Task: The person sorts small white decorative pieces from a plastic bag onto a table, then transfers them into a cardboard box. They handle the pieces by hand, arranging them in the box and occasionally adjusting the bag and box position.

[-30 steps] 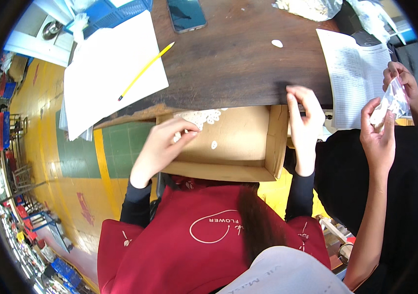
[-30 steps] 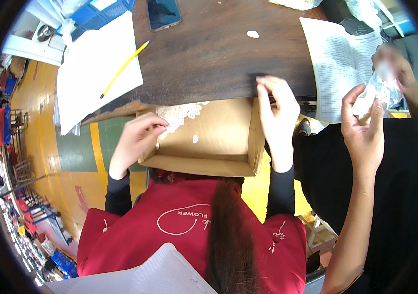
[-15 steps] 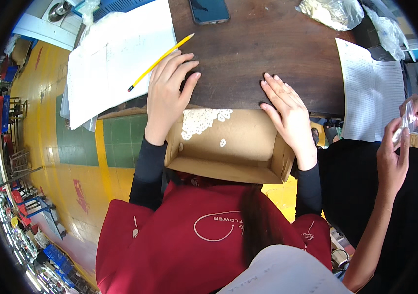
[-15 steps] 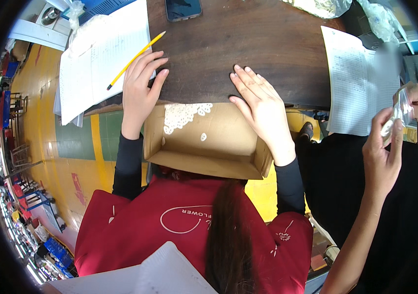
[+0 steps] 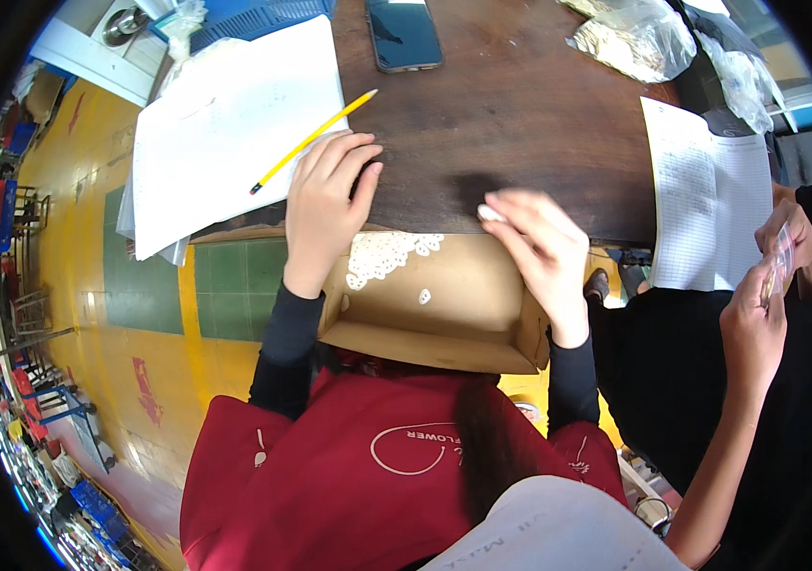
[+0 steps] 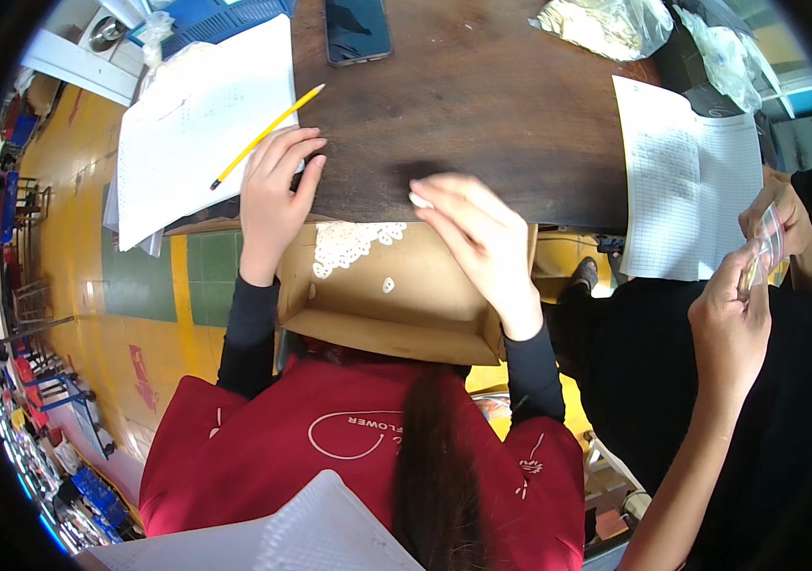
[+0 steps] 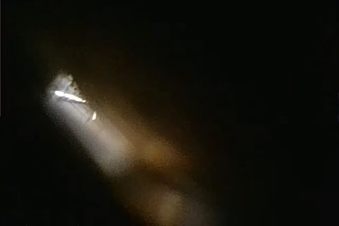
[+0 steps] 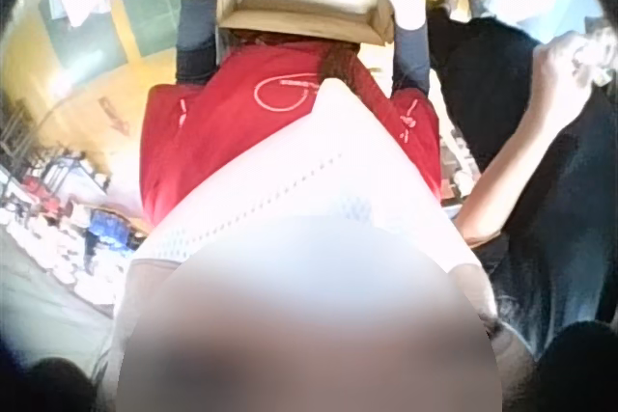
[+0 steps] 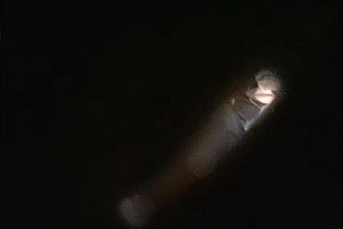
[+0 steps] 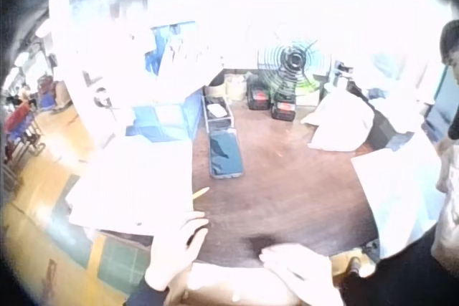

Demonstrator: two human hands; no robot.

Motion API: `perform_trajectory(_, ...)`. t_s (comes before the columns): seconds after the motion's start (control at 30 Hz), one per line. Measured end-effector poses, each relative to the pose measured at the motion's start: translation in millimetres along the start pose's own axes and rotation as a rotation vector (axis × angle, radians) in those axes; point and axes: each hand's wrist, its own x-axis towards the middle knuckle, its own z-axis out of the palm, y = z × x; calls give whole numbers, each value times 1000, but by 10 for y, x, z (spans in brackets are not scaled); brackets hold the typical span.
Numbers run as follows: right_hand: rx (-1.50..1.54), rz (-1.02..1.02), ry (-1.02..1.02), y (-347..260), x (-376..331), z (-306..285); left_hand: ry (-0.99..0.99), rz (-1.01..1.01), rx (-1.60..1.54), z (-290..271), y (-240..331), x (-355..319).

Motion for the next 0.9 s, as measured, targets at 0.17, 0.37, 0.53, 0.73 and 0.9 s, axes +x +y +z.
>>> perform_trajectory(0.17, 24, 9, -6, 114, 711, 444, -10, 14, 21, -29, 29, 24)
perform_trajectory(0.37, -233, -47, 71, 283, 796, 625, -7, 2, 6, -25, 31, 23)
perform_trajectory(0.53, -146, -49, 168, 200, 564, 407, -20, 33, 35, -33, 71, 70)
perform_trajectory(0.73, -452, -13, -1, 59, -60, 237, -235, 142, -66, 227, 320, 239)
perform_trajectory(0.9, -533, 34, -149, 36, -269, 237, -315, 154, 80, 434, 325, 327)
